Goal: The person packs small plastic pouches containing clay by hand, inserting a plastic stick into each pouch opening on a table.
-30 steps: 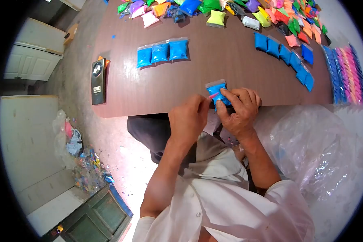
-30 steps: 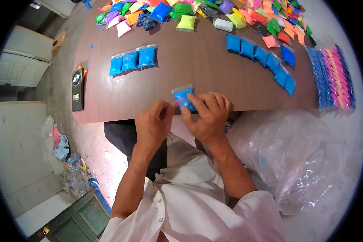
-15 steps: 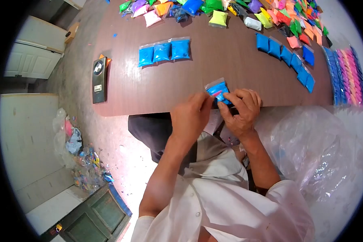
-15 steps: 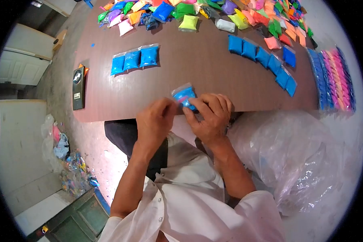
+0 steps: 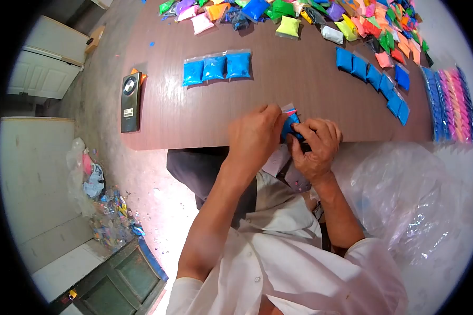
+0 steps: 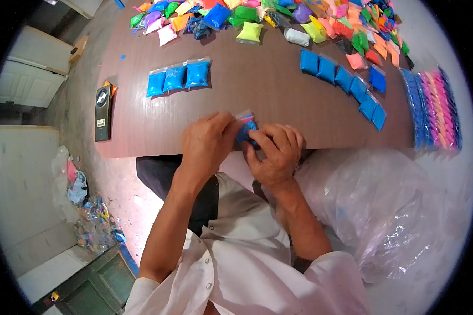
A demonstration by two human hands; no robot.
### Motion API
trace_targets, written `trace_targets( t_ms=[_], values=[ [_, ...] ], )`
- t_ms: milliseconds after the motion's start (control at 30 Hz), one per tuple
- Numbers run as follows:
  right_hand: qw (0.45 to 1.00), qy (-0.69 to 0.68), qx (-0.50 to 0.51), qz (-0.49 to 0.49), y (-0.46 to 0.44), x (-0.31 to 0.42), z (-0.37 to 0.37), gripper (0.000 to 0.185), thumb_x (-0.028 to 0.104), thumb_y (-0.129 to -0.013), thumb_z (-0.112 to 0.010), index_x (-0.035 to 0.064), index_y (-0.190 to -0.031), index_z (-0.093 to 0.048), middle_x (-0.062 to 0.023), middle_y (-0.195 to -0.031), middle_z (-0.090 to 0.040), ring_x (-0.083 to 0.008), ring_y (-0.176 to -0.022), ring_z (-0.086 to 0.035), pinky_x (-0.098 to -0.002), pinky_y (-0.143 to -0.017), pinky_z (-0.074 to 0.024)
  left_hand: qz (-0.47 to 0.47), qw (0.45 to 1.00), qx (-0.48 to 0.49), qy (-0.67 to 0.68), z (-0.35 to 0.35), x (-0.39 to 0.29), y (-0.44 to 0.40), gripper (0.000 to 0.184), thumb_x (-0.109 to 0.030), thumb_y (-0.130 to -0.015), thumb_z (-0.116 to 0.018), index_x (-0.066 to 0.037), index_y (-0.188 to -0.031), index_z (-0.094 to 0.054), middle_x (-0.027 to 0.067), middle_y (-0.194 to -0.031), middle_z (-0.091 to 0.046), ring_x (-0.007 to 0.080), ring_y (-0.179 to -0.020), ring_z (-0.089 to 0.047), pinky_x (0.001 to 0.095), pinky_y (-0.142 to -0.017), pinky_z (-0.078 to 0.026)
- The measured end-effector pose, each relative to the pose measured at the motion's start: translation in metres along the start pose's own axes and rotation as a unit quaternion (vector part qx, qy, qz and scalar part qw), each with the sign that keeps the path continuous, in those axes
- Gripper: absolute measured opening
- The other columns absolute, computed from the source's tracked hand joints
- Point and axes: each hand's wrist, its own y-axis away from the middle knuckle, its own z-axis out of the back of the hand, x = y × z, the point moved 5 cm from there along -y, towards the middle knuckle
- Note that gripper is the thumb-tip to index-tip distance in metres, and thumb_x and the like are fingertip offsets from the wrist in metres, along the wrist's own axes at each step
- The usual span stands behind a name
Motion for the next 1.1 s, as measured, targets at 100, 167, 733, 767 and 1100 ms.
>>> trace_targets(
  t_ms=[100,167,733,767,1100],
  values=[
    [1.0,0.002,-0.001,-0.004,-0.001,0.002,0.001,0.025,0.021,-0.077,-0.085,0.0161,-0.1,-0.077,-0.0011,-0.101,-0.067,-0.0236,-0.102,-0.062,-0.0448,-0.099,-0.0417,-0.011,1.0,-0.001,-0.018,-0.005,0.011,-0.012,0.013,-0.014,-0.092,-0.076,-0.004,-0.086,-0.071,0.0166,-0.081,-0.071,0.038,-0.073,-0.07,0.0448,-0.065,-0.054],
    [1.0,-0.003,-0.002,-0.003,-0.003,0.003,0.001,0.025,0.021,-0.077,-0.085,0.0159,-0.1,-0.077,-0.001,-0.101,-0.067,-0.0234,-0.102,-0.062,-0.0449,-0.099,-0.042,-0.007,1.0,-0.017,-0.022,-0.004,0.016,-0.016,0.015,-0.015,-0.092,-0.075,-0.004,-0.084,-0.07,0.0172,-0.08,-0.07,0.0385,-0.074,-0.07,0.0461,-0.066,-0.054],
    [1.0,-0.016,0.02,0.002,0.002,0.0,0.002,0.023,0.022,-0.083,-0.077,0.0128,-0.104,-0.078,-0.0046,-0.103,-0.067,-0.0274,-0.105,-0.061,-0.0456,-0.103,-0.0412,0.039,0.997,-0.071,0.016,0.017,0.038,0.006,0.015,-0.015,-0.093,-0.076,-0.003,-0.084,-0.071,0.0184,-0.078,-0.071,0.0387,-0.072,-0.071,0.0446,-0.064,-0.055],
    [1.0,-0.015,0.024,0.006,0.002,0.001,0.004,0.023,0.022,-0.083,-0.077,0.0128,-0.104,-0.078,-0.0046,-0.103,-0.067,-0.0274,-0.105,-0.061,-0.0456,-0.103,-0.0412,0.043,0.995,-0.086,0.029,0.023,0.037,0.012,0.015,-0.013,-0.092,-0.077,-0.003,-0.084,-0.071,0.0185,-0.078,-0.071,0.0382,-0.071,-0.071,0.0434,-0.063,-0.054],
    [0.996,-0.027,0.081,0.025,0.0,0.005,0.011,0.032,0.016,-0.08,-0.078,0.0078,-0.111,-0.078,-0.0091,-0.106,-0.067,-0.029,-0.106,-0.063,-0.0453,-0.1,-0.0446,0.049,0.997,-0.053,0.021,-0.002,0.019,0.046,0.019,-0.018,-0.095,-0.078,-0.005,-0.084,-0.069,0.016,-0.076,-0.07,0.036,-0.066,-0.07,0.0437,-0.059,-0.052]
  ],
)
